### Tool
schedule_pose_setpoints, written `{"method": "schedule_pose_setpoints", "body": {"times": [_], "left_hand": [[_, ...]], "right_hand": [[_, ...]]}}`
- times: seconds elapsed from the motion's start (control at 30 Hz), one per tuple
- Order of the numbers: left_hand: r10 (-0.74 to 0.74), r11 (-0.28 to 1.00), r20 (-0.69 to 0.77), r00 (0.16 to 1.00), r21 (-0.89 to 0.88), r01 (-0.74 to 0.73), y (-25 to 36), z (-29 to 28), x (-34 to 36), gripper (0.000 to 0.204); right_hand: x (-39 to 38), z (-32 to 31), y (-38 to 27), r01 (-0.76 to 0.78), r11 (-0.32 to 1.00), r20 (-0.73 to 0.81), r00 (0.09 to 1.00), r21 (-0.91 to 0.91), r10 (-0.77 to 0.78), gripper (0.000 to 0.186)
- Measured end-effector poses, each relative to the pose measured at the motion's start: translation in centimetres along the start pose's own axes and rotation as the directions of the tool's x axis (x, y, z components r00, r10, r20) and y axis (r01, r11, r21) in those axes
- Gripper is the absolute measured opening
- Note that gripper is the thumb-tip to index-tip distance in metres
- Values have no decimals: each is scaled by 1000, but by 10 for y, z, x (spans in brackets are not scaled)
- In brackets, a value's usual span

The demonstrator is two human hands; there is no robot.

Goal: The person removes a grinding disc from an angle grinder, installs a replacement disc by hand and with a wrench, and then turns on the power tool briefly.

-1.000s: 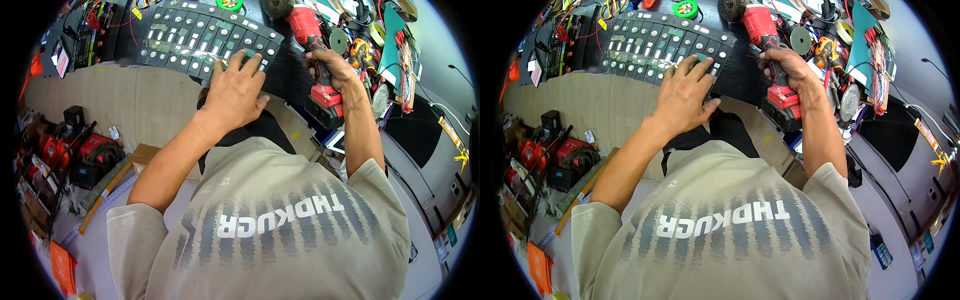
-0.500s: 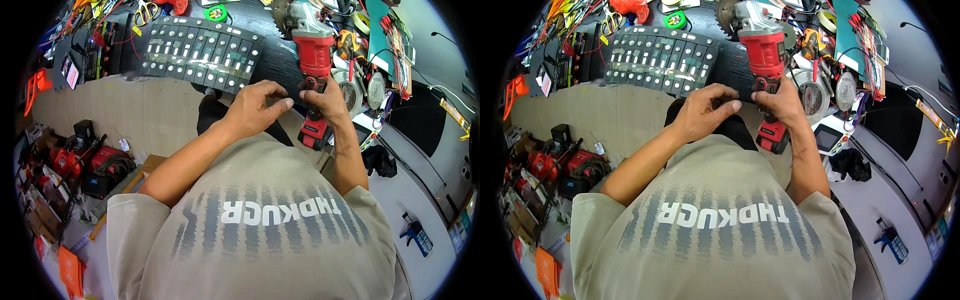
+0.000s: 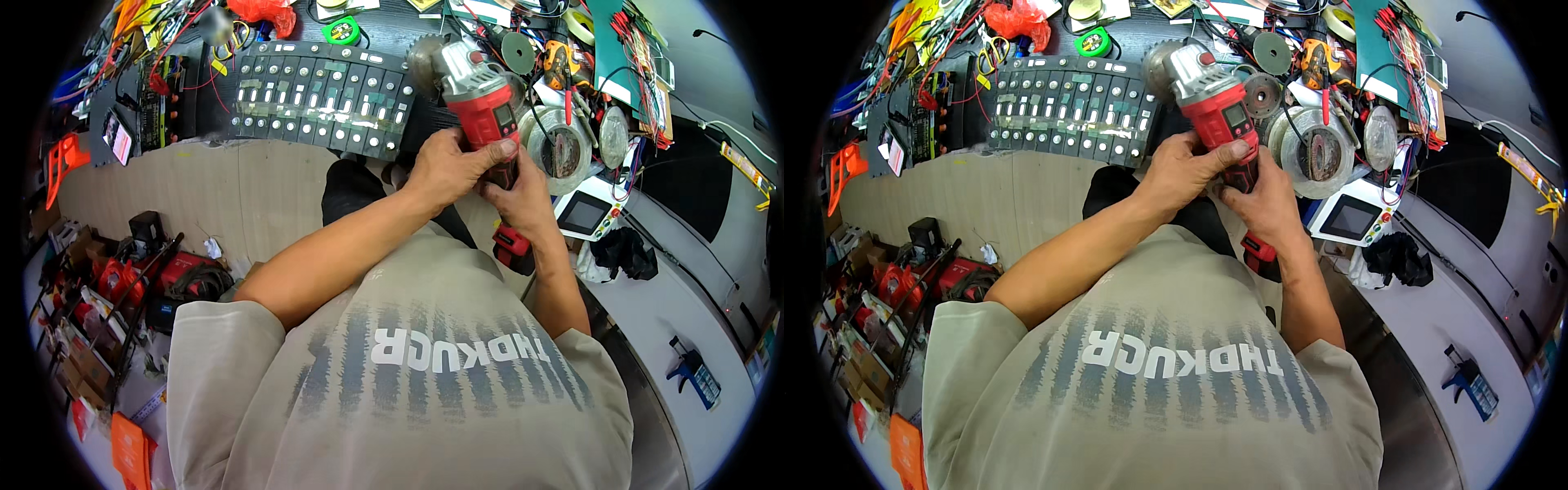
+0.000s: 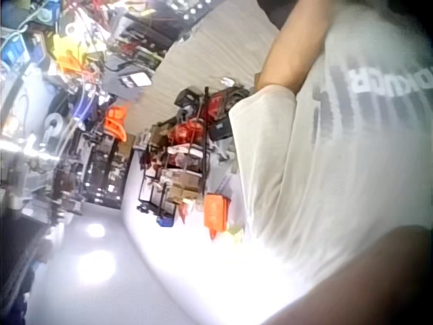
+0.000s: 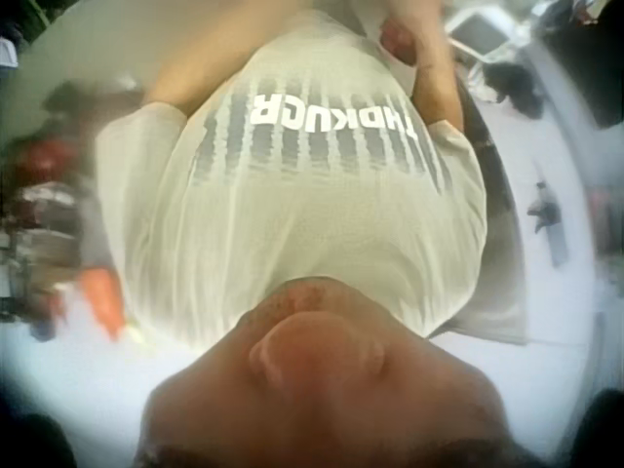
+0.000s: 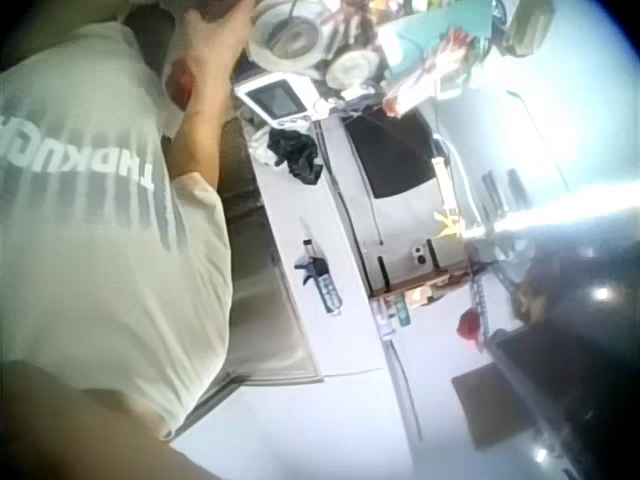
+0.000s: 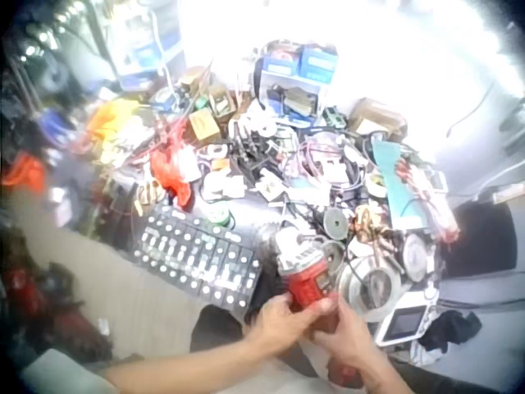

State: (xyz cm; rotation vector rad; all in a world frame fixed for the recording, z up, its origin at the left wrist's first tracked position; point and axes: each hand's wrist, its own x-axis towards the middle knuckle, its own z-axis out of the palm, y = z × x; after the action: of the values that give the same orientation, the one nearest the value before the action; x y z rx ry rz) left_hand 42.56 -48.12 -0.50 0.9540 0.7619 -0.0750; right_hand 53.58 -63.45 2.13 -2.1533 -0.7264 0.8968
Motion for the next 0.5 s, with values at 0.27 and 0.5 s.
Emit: {"method": "schedule_pose_setpoints", "body": {"times": [0.27,0.5], "left_hand": [[82,993,117,990,-98,-71,-3,-13,-2,56],[23,973,311,950,212,-92,17,-44,13,65]], "right_hand": [[-23,20,-3,-105,993,-23,994,60,106,83],[-30,47,-41,-303,953,-166,939,18,302,76]]}}
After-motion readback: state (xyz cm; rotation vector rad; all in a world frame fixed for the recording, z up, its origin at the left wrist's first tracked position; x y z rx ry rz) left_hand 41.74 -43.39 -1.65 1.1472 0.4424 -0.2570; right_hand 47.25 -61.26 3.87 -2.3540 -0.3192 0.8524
